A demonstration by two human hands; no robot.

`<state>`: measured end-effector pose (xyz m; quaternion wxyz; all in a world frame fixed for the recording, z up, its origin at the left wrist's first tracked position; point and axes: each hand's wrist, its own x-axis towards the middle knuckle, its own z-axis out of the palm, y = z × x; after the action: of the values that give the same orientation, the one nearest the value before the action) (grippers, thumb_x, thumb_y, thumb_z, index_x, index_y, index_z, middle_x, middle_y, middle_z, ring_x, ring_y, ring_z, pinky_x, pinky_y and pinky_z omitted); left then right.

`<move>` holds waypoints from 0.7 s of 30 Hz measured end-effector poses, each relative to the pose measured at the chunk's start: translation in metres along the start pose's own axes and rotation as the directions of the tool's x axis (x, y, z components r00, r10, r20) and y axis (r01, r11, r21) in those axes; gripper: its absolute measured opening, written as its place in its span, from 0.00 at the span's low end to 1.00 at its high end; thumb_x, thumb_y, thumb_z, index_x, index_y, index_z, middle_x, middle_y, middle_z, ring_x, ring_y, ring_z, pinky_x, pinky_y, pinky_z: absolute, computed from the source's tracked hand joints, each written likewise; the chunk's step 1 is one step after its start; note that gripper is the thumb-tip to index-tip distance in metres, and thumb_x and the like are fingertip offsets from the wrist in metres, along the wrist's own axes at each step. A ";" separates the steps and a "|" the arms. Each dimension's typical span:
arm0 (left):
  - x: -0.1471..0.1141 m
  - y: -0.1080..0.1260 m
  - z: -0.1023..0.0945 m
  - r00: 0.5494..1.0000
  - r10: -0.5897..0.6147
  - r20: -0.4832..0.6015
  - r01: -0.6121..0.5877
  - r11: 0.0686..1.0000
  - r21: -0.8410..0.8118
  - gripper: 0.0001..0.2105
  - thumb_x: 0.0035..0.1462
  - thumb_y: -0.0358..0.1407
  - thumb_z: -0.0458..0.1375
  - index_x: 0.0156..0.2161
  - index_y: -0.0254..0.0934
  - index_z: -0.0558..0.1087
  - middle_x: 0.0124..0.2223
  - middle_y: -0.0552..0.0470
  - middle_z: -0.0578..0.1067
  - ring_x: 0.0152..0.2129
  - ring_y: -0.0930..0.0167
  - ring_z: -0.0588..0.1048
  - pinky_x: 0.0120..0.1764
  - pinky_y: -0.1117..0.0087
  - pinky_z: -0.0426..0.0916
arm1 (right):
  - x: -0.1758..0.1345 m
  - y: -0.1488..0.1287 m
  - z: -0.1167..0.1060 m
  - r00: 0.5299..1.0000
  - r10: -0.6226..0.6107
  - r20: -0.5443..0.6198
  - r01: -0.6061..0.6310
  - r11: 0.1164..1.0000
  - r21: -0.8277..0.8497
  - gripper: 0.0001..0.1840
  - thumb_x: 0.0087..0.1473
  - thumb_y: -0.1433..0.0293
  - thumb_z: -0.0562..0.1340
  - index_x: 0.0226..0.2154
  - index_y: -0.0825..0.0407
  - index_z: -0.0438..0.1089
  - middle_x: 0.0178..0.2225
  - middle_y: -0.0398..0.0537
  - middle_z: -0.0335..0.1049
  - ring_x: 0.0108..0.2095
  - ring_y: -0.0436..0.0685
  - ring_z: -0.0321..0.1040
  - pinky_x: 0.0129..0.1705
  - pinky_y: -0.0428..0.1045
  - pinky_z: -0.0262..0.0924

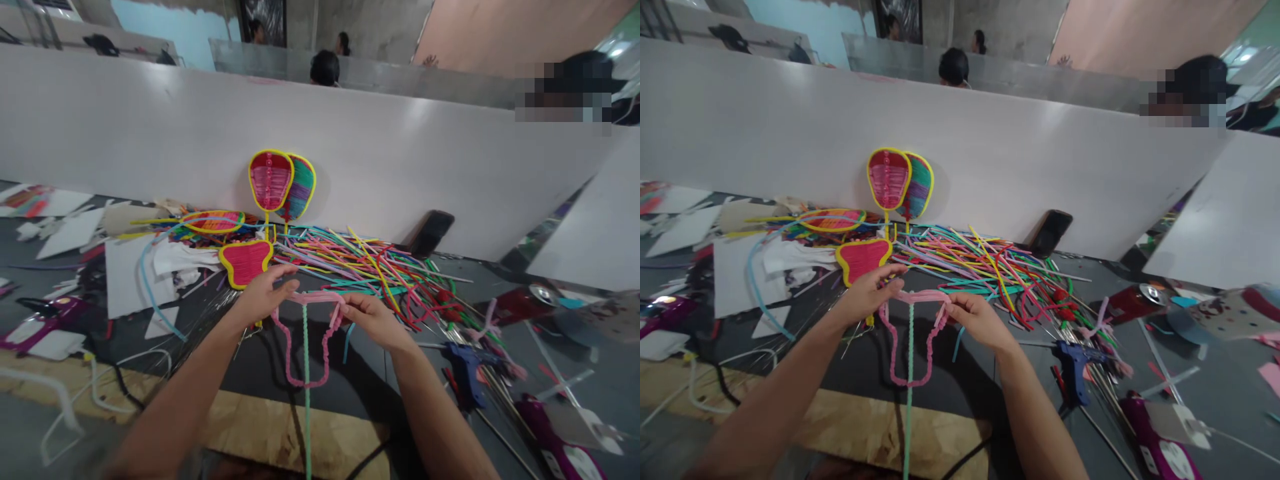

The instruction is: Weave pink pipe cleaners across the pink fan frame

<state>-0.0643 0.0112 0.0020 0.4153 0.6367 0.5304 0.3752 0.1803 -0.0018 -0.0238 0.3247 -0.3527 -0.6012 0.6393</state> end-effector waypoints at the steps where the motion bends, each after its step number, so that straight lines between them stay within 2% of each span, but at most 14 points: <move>1: 0.001 0.009 0.002 0.997 0.077 0.032 -0.080 0.989 0.120 0.19 0.50 0.46 0.59 0.45 0.39 0.74 0.49 0.46 0.75 0.48 0.60 0.69 0.51 0.63 0.60 | 0.000 0.001 0.003 1.000 -0.002 0.001 0.002 1.000 0.002 0.17 0.52 0.55 0.61 0.31 0.53 0.71 0.27 0.44 0.69 0.29 0.51 0.65 0.35 0.47 0.60; 4: 0.004 0.029 0.015 0.949 0.218 0.228 -0.288 0.895 0.342 0.12 0.54 0.39 0.56 0.42 0.42 0.76 0.47 0.48 0.76 0.54 0.58 0.63 0.57 0.58 0.49 | 0.001 0.004 0.011 1.000 -0.012 -0.016 0.012 1.000 0.023 0.16 0.52 0.56 0.62 0.31 0.52 0.67 0.28 0.43 0.69 0.29 0.51 0.65 0.36 0.48 0.60; 7: 0.006 0.036 0.028 0.913 0.238 0.331 -0.370 0.826 0.426 0.10 0.56 0.37 0.53 0.38 0.42 0.77 0.42 0.50 0.78 0.49 0.61 0.68 0.55 0.58 0.49 | 0.003 0.008 0.018 0.998 -0.027 -0.050 0.028 0.999 0.027 0.16 0.52 0.56 0.62 0.34 0.51 0.63 0.27 0.42 0.68 0.28 0.50 0.66 0.35 0.48 0.60; 11: 0.012 0.031 0.030 0.910 0.222 0.351 -0.379 0.788 0.485 0.10 0.55 0.37 0.53 0.36 0.41 0.77 0.37 0.49 0.78 0.41 0.62 0.71 0.50 0.60 0.53 | 0.005 0.013 0.022 0.995 -0.021 -0.094 0.020 1.000 -0.007 0.16 0.53 0.57 0.61 0.38 0.49 0.59 0.26 0.40 0.66 0.27 0.50 0.65 0.34 0.47 0.60; 15: 0.017 0.023 0.024 0.895 0.165 0.414 -0.371 0.791 0.487 0.11 0.56 0.37 0.52 0.35 0.40 0.77 0.35 0.50 0.78 0.39 0.64 0.72 0.47 0.64 0.55 | 0.003 0.011 0.024 0.992 -0.020 -0.124 0.008 0.995 -0.097 0.18 0.53 0.61 0.60 0.44 0.48 0.56 0.31 0.42 0.67 0.32 0.51 0.67 0.36 0.48 0.61; 19: 0.020 0.021 0.023 0.886 0.074 0.458 -0.339 0.778 0.530 0.12 0.57 0.37 0.48 0.35 0.39 0.75 0.37 0.50 0.78 0.39 0.65 0.72 0.46 0.65 0.57 | -0.002 0.005 0.031 0.989 -0.097 -0.116 0.051 0.936 -0.348 0.17 0.53 0.66 0.61 0.45 0.49 0.58 0.40 0.47 0.66 0.35 0.52 0.67 0.39 0.49 0.62; 21: 0.019 0.022 0.023 0.885 0.023 0.465 -0.314 0.766 0.561 0.13 0.58 0.36 0.46 0.36 0.39 0.74 0.38 0.50 0.77 0.40 0.65 0.72 0.46 0.64 0.57 | -0.004 0.003 0.035 0.988 -0.112 -0.108 0.053 0.894 -0.445 0.18 0.52 0.68 0.61 0.46 0.49 0.58 0.41 0.47 0.66 0.35 0.52 0.67 0.39 0.49 0.62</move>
<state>-0.0318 0.0252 0.0141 0.2520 0.8503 0.4574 0.0654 0.1530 -0.0237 -0.0258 0.3020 -0.4322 -0.7221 0.4478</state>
